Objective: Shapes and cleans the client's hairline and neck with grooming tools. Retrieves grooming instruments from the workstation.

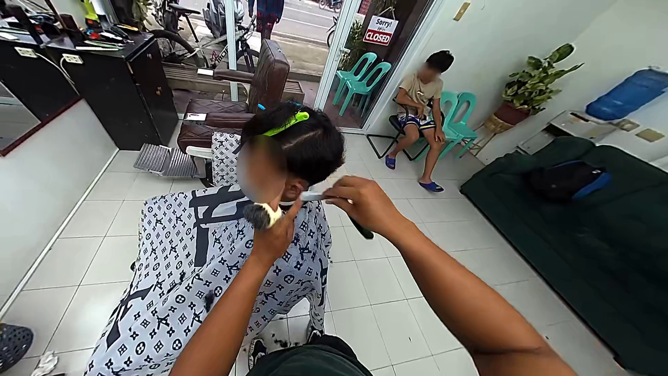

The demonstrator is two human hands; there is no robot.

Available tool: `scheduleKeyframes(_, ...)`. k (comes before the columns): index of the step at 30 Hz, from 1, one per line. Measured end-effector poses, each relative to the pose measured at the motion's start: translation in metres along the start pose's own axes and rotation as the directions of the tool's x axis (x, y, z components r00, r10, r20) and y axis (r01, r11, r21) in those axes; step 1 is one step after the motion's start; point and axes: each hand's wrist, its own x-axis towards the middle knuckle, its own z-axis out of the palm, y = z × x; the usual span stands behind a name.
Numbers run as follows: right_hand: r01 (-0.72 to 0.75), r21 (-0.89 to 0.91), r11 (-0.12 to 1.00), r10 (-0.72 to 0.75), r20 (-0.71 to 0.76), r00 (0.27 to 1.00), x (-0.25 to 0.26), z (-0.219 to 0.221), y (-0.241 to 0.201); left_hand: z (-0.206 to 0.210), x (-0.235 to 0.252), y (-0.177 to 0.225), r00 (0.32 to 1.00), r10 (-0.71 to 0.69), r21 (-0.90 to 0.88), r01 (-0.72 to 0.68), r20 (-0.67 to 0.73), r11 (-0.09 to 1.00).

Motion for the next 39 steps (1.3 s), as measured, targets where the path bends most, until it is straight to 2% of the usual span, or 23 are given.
scheduleKeyframes(2, -0.105, 0.212, 0.972, 0.127, -0.093, 0.988, -0.029, 0.0, 0.009, -0.021, 0.014, 0.009, 0.989, -0.039, -0.196, 0.067, 0.142, 0.978)
scheduleKeyframes(3, -0.167, 0.306, 0.937, 0.207, -0.105, 0.973, -0.042, 0.002, 0.012, -0.037, 0.032, 0.014, 0.926, -0.111, -0.326, 0.237, 0.361, 0.915)
scheduleKeyframes(5, -0.253, 0.399, 0.881, 0.305, -0.072, 0.95, -0.064, 0.008, 0.014, -0.057, 0.068, 0.011, 0.752, -0.109, -0.553, 0.567, 0.65, 0.61)
scheduleKeyframes(7, -0.274, 0.39, 0.879, 0.299, -0.004, 0.954, -0.077, 0.015, 0.014, -0.062, 0.089, 0.001, 0.782, -0.06, -0.692, 0.582, 0.62, 0.427)
scheduleKeyframes(8, -0.286, 0.374, 0.882, 0.295, 0.036, 0.955, -0.081, 0.019, 0.012, -0.064, 0.098, -0.003, 0.767, -0.058, -0.669, 0.591, 0.639, 0.45)
scheduleKeyframes(9, -0.313, 0.352, 0.882, 0.304, 0.081, 0.949, -0.083, 0.024, 0.01, -0.067, 0.105, -0.005, 0.68, -0.059, -0.55, 0.638, 0.731, 0.54)
scheduleKeyframes(12, -0.461, 0.291, 0.838, 0.384, 0.287, 0.878, -0.082, 0.042, 0.005, -0.074, 0.109, 0.011, 0.195, 0.0, -0.134, 0.675, 0.981, 0.726)
scheduleKeyframes(13, -0.489, 0.305, 0.817, 0.385, 0.342, 0.857, -0.081, 0.047, 0.002, -0.073, 0.103, 0.019, 0.162, 0.093, -0.181, 0.696, 0.982, 0.695)
scheduleKeyframes(15, -0.452, 0.541, 0.709, 0.305, 0.343, 0.888, -0.087, 0.053, -0.002, -0.066, 0.085, 0.03, 0.319, 0.291, -0.424, 0.783, 0.902, 0.455)
scheduleKeyframes(16, -0.375, 0.784, 0.494, 0.25, 0.284, 0.925, -0.094, 0.056, -0.004, -0.061, 0.075, 0.034, 0.426, 0.344, -0.525, 0.803, 0.836, 0.28)
scheduleKeyframes(17, -0.233, 0.963, 0.14, 0.206, 0.202, 0.958, -0.1, 0.059, -0.009, -0.058, 0.069, 0.038, 0.516, 0.374, -0.592, 0.798, 0.77, 0.117)
scheduleKeyframes(18, -0.104, 0.977, -0.184, 0.123, 0.128, 0.984, -0.105, 0.06, -0.011, -0.056, 0.065, 0.043, 0.581, 0.39, -0.632, 0.775, 0.714, 0.001)
scheduleKeyframes(19, -0.067, 0.928, -0.366, 0.016, 0.079, 0.997, -0.109, 0.061, -0.01, -0.056, 0.063, 0.049, 0.62, 0.402, -0.655, 0.753, 0.674, -0.063)
scheduleKeyframes(21, -0.213, 0.925, -0.314, -0.072, 0.201, 0.977, -0.114, 0.064, -0.006, -0.056, 0.065, 0.062, 0.647, 0.443, -0.678, 0.726, 0.62, -0.111)
scheduleKeyframes(24, -0.509, 0.86, 0.042, 0.178, 0.495, 0.85, -0.109, 0.068, -0.002, -0.056, 0.077, 0.076, 0.651, 0.51, -0.7, 0.703, 0.561, -0.126)
scheduleKeyframes(26, -0.525, 0.811, 0.257, 0.254, 0.467, 0.847, -0.104, 0.066, -0.001, -0.055, 0.086, 0.081, 0.619, 0.49, -0.703, 0.711, 0.614, -0.018)
scheduleKeyframes(28, -0.29, 0.912, 0.291, 0.27, 0.213, 0.939, -0.107, 0.067, -0.008, -0.058, 0.093, 0.088, 0.624, 0.236, -0.666, 0.674, 0.745, 0.32)
scheduleKeyframes(29, -0.169, 0.953, 0.25, 0.326, 0.082, 0.942, -0.108, 0.069, -0.011, -0.06, 0.095, 0.091, 0.682, 0.025, -0.604, 0.63, 0.731, 0.488)
scheduleKeyframes(30, -0.087, 0.978, 0.188, 0.402, 0.005, 0.916, -0.106, 0.07, -0.011, -0.062, 0.097, 0.092, 0.764, -0.186, -0.54, 0.584, 0.617, 0.605)
scheduleKeyframes(32, -0.058, 0.996, 0.072, 0.527, 0.011, 0.849, -0.101, 0.071, -0.002, -0.059, 0.102, 0.085, 0.873, -0.453, -0.434, 0.485, 0.183, 0.759)
scheduleKeyframes(34, -0.159, 0.987, 0.018, 0.574, 0.119, 0.81, -0.098, 0.079, 0.004, -0.055, 0.106, 0.07, 0.906, -0.391, -0.209, 0.355, -0.163, 0.911)
scheduleKeyframes(35, -0.221, 0.975, 0.019, 0.572, 0.17, 0.802, -0.095, 0.085, 0.005, -0.052, 0.106, 0.062, 0.931, -0.294, -0.053, 0.29, -0.216, 0.956)
scheduleKeyframes(39, -0.355, 0.929, 0.109, 0.537, 0.245, 0.807, -0.07, 0.108, -0.007, -0.019, 0.087, 0.034, 0.986, 0.139, 0.388, -0.094, -0.088, 0.917)
